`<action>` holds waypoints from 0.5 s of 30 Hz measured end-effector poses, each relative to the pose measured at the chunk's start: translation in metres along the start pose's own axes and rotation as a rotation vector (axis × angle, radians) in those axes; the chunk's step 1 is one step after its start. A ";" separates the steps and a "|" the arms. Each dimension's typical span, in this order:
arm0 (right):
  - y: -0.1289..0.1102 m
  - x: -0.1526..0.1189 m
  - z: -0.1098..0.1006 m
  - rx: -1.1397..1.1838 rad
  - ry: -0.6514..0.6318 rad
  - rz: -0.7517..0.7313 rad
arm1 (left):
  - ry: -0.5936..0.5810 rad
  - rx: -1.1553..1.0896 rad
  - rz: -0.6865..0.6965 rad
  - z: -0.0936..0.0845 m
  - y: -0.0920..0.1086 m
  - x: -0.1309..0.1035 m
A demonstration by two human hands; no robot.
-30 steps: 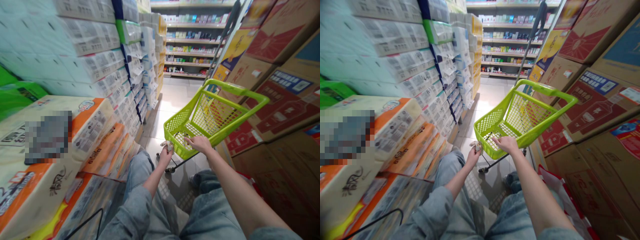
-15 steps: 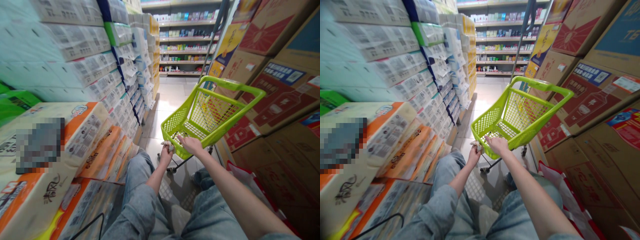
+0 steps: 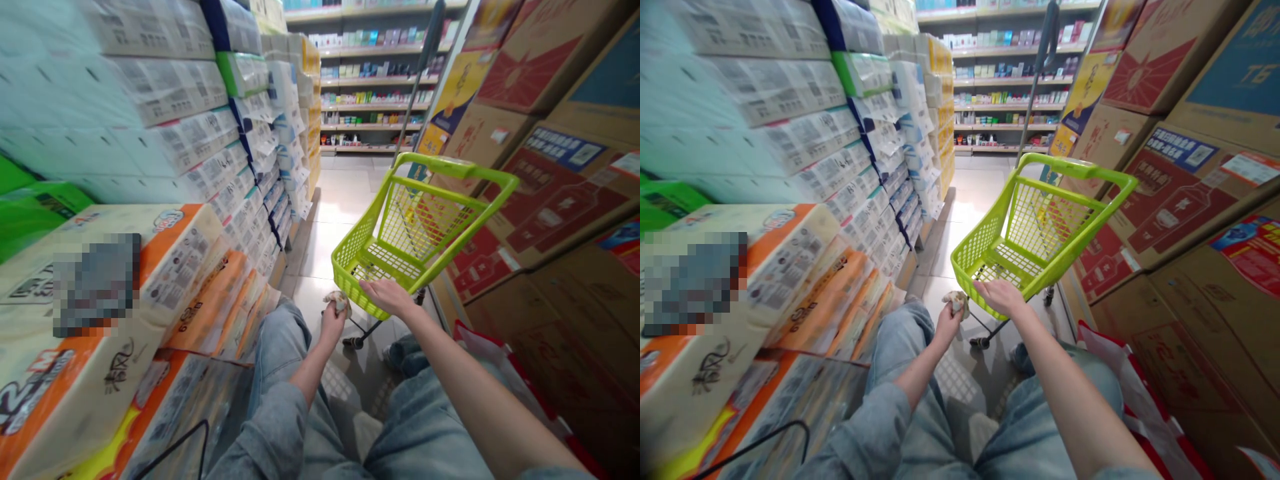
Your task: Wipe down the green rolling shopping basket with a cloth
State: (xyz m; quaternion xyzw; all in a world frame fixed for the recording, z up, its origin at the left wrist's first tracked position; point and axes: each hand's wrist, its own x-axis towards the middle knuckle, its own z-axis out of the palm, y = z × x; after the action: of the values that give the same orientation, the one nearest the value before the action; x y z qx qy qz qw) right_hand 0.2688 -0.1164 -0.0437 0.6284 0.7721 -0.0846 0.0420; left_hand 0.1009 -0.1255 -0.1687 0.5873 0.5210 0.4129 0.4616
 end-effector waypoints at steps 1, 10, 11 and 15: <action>0.003 -0.001 0.000 -0.002 0.001 -0.001 | 0.024 -0.023 0.002 0.001 0.002 0.002; 0.009 -0.003 0.001 0.003 0.037 -0.050 | 0.075 -0.018 0.162 0.028 0.014 0.028; 0.008 -0.002 0.001 0.000 0.038 -0.053 | 0.068 -0.016 0.158 0.029 0.014 0.026; 0.007 -0.002 -0.001 -0.017 0.026 -0.041 | 0.005 -0.011 0.142 0.022 0.011 0.015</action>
State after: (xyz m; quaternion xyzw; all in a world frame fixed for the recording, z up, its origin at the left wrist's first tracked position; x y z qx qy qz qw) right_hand 0.2763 -0.1166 -0.0434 0.6131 0.7860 -0.0709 0.0357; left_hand 0.1269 -0.1139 -0.1629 0.6190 0.4770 0.4490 0.4332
